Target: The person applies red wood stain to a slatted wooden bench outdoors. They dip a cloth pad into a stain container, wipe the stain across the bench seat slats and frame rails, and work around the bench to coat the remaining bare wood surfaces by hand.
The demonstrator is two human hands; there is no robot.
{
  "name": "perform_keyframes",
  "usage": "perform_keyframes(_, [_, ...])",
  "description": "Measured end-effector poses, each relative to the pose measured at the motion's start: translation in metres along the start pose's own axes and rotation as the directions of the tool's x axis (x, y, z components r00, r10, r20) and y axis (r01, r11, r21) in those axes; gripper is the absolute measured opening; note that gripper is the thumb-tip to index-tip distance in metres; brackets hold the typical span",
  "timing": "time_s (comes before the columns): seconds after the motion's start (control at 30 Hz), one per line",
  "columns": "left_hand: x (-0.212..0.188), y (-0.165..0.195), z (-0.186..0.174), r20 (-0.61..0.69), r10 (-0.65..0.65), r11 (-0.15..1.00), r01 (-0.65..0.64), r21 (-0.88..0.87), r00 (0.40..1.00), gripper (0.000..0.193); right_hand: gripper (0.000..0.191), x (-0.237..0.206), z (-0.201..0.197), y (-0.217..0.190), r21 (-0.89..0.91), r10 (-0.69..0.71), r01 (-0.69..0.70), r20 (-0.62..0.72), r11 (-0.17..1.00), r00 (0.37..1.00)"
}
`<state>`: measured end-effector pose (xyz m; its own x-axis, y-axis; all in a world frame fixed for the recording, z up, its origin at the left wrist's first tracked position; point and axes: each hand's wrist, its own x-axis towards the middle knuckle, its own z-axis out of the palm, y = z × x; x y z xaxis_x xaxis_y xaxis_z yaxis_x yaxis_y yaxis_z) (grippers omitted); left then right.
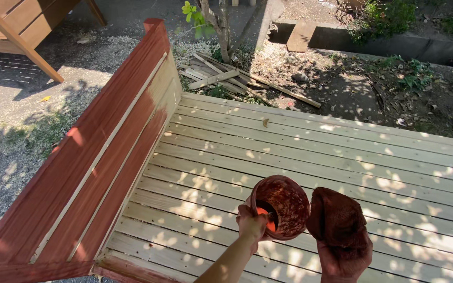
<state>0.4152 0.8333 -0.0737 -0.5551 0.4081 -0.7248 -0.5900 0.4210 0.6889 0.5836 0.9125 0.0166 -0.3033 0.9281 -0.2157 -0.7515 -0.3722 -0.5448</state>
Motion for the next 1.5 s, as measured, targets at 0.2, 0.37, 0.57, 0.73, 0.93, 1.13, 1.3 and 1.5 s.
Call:
perform_keyframes(0.2, [0.022,-0.005,-0.017,-0.001,0.037,0.990,-0.037,0.137,0.999,0.044,0.056,0.029,-0.066,0.024,0.039,0.017,-0.013,-0.102,0.999,0.995])
perform_keyframes(0.37, [0.044,-0.016,-0.044,0.066,-0.007,1.000,0.006,0.009,0.998,0.038,0.028,0.045,-0.100,0.057,0.341,0.062,-0.118,0.170,0.932,0.983])
perform_keyframes(0.57, [0.094,-0.008,-0.059,0.198,0.151,0.985,-0.131,-0.109,0.968,0.036,0.029,0.025,-0.071,0.069,0.050,0.136,-0.130,-0.148,0.990,0.980])
perform_keyframes(0.73, [0.147,-0.013,-0.053,0.160,0.073,0.985,-0.096,0.146,0.984,0.031,0.034,0.049,-0.040,0.090,-0.146,0.199,-0.256,-0.320,0.956,0.926])
perform_keyframes(0.93, [0.196,-0.011,-0.068,0.262,0.088,0.996,-0.094,0.008,0.961,0.039,0.027,0.061,-0.047,0.116,-0.225,0.294,-0.387,-0.359,0.894,0.886])
perform_keyframes(1.13, [0.202,0.003,-0.088,0.215,0.012,0.966,-0.067,0.251,0.977,0.031,0.031,0.068,-0.033,0.133,-0.286,0.309,-0.477,-0.476,0.831,0.823])
perform_keyframes(1.3, [0.208,-0.008,-0.097,0.158,0.134,0.902,-0.187,0.390,0.978,0.034,0.045,0.120,-0.031,0.184,-0.680,0.412,-0.374,-0.114,0.630,0.904])
perform_keyframes(1.5, [0.243,-0.014,-0.078,0.139,0.405,0.785,-0.422,0.453,0.904,0.051,0.043,0.179,-0.080,0.297,-0.967,0.489,-0.232,-0.150,0.110,0.859])
